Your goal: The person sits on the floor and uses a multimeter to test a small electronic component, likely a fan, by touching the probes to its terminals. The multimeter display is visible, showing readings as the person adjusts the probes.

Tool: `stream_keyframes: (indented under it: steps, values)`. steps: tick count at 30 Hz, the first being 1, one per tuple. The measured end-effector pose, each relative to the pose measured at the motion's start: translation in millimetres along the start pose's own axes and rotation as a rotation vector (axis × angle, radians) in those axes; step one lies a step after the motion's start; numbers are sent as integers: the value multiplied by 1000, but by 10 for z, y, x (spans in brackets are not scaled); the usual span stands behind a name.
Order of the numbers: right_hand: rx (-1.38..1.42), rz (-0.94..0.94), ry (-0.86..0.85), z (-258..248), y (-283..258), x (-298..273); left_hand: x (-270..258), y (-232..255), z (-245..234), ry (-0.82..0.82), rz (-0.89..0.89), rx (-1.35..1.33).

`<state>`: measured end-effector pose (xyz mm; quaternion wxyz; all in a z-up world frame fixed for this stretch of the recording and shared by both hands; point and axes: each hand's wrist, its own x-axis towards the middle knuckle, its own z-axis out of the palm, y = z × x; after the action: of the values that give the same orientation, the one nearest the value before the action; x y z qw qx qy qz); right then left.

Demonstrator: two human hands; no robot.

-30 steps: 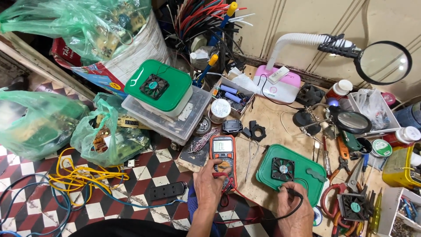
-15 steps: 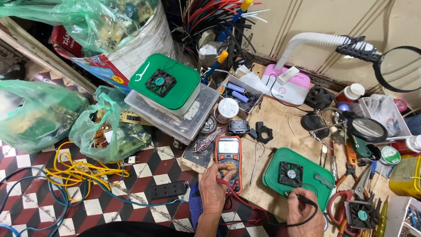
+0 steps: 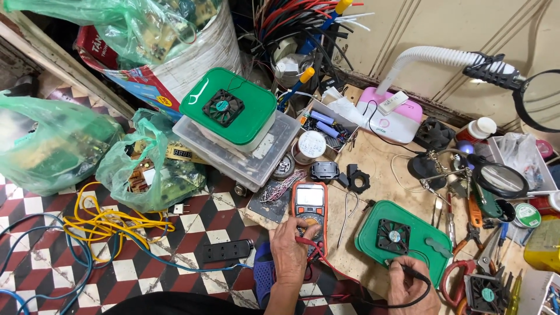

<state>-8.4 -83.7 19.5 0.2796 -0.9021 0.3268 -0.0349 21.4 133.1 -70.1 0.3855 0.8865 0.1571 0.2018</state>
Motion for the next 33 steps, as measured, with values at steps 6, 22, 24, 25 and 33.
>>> stream_keyframes:
  steps: [6, 22, 24, 25, 33]
  values:
    - [1, -17, -114, -45, 92, 127, 55, 492, -340, -294, -553, -6]
    - [158, -123, -189, -140, 118, 113, -616, 1206, -330, -317, -222, -307]
    - [138, -134, -171, -194, 87, 79, -628, 1200, -173, -272, -545, -580]
    - [131, -122, -165, -229, 76, 63, -650, 1160, -72, -286, -549, -582]
    - [225, -44, -233, -427, -69, -7, -647, 1387, 58, -410, -678, -952]
